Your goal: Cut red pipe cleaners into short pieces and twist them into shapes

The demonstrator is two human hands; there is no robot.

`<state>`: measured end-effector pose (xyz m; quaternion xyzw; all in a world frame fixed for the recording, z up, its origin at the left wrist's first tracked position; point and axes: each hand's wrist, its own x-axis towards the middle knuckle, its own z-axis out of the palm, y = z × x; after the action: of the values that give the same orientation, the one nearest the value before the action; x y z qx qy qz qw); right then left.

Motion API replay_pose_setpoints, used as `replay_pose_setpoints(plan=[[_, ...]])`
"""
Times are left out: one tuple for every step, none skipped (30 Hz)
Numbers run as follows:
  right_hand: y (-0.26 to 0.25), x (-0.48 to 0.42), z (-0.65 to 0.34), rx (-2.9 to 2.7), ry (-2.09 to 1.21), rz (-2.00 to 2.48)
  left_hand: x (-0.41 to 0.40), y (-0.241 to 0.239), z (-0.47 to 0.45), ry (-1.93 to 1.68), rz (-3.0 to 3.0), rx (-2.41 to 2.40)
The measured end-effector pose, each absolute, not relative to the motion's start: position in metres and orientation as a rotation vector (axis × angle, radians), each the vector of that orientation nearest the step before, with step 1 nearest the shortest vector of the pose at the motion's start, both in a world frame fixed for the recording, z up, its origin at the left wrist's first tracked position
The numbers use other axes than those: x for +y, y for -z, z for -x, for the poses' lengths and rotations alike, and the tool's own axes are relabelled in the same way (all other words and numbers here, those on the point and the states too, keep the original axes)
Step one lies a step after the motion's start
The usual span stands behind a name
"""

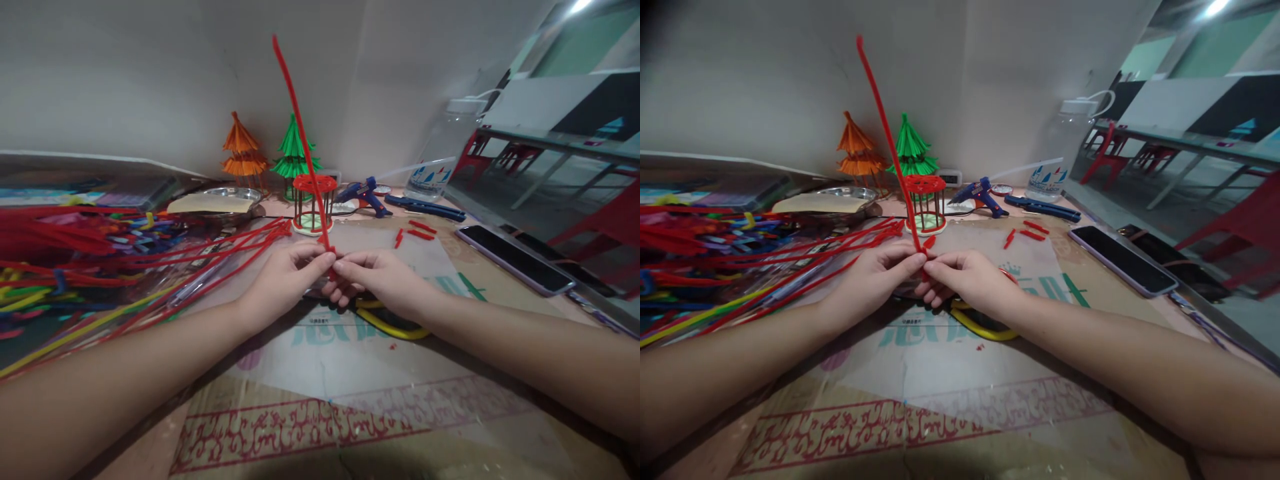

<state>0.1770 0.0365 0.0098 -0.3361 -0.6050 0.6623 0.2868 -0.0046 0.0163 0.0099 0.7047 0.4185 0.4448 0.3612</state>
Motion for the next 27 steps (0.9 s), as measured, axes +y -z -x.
replay_pose_setpoints(plan=[[-0.01,0.037,-0.177,-1.604,-1.789,0.892,0.017,-0.009,0.005,-1.142,-1.805,1.077],[-0.01,0.037,-0.177,-1.595,-1.807,0.887,0.018,-0.009,0.004,-1.14,-1.795,1.075],[-0.011,0.037,-0.177,-1.591,-1.819,0.884,0.018,-0.008,0.004,-1.138,-1.786,1.072],[-0.011,0.037,-0.178,-1.594,-1.828,0.884,0.018,-0.008,0.004,-1.138,-1.778,1.067],[-0.011,0.037,-0.178,-1.6,-1.831,0.885,0.018,-0.008,0.004,-1.139,-1.771,1.064],[-0.01,0.037,-0.179,-1.61,-1.83,0.888,0.018,-0.008,0.003,-1.142,-1.766,1.06],[-0.01,0.038,-0.179,-1.62,-1.826,0.893,0.018,-0.008,0.003,-1.144,-1.76,1.056],[-0.01,0.038,-0.179,-1.63,-1.821,0.899,0.018,-0.008,0.003,-1.145,-1.752,1.052],[-0.009,0.038,-0.179,-1.639,-1.814,0.905,0.017,-0.008,0.003,-1.144,-1.742,1.051],[-0.009,0.038,-0.179,-1.645,-1.807,0.912,0.017,-0.008,0.003,-1.144,-1.732,1.049],[-0.009,0.038,-0.178,-1.65,-1.8,0.918,0.017,-0.008,0.003,-1.146,-1.725,1.048],[-0.008,0.038,-0.178,-1.654,-1.791,0.927,0.017,-0.008,0.003,-1.151,-1.719,1.046],[-0.008,0.038,-0.177,-1.659,-1.782,0.936,0.017,-0.008,0.003,-1.157,-1.715,1.043],[-0.009,0.038,-0.176,-1.671,-1.777,0.946,0.017,-0.009,0.003,-1.161,-1.711,1.039],[-0.009,0.037,-0.175,-1.691,-1.772,0.959,0.017,-0.009,0.002,-1.161,-1.703,1.031],[-0.01,0.037,-0.175,-1.723,-1.757,0.976,0.017,-0.01,0.002,-1.156,-1.692,1.022],[-0.011,0.037,-0.176,-1.781,-1.716,1.001,0.017,-0.01,0.002,-1.15,-1.677,1.017],[-0.011,0.037,-0.177,-1.874,-1.624,1.03,0.017,-0.01,0.002,-1.144,-1.662,1.018],[-0.012,0.038,-0.18,-2.005,-1.46,1.05,0.017,-0.009,0.001,-1.141,-1.648,1.025],[-0.012,0.039,-0.182,-2.156,-1.22,1.049,0.018,-0.008,0.001,-1.139,-1.636,1.035],[-0.012,0.04,-0.186,-2.301,-0.929,1.017,0.019,-0.007,0.001,-1.137,-1.624,1.045],[-0.011,0.041,-0.189,-2.415,-0.629,0.957,0.02,-0.005,0.002,-1.133,-1.61,1.052],[-0.009,0.041,-0.192,-2.488,-0.366,0.883,0.021,-0.003,0.002,-1.125,-1.594,1.052],[-0.008,0.042,-0.194,-2.523,-0.166,0.812,0.022,-0.001,0.002,-1.114,-1.579,1.043],[-0.006,0.042,-0.195,-2.534,-0.031,0.756,0.023,0.001,0.002,-1.102,-1.565,1.03],[-0.005,0.042,-0.196,-2.529,0.052,0.721,0.023,0.002,0.003,-1.093,-1.554,1.016],[-0.003,0.042,-0.196,-2.517,0.104,0.7,0.023,0.003,0.002,-1.084,-1.548,1.003]])
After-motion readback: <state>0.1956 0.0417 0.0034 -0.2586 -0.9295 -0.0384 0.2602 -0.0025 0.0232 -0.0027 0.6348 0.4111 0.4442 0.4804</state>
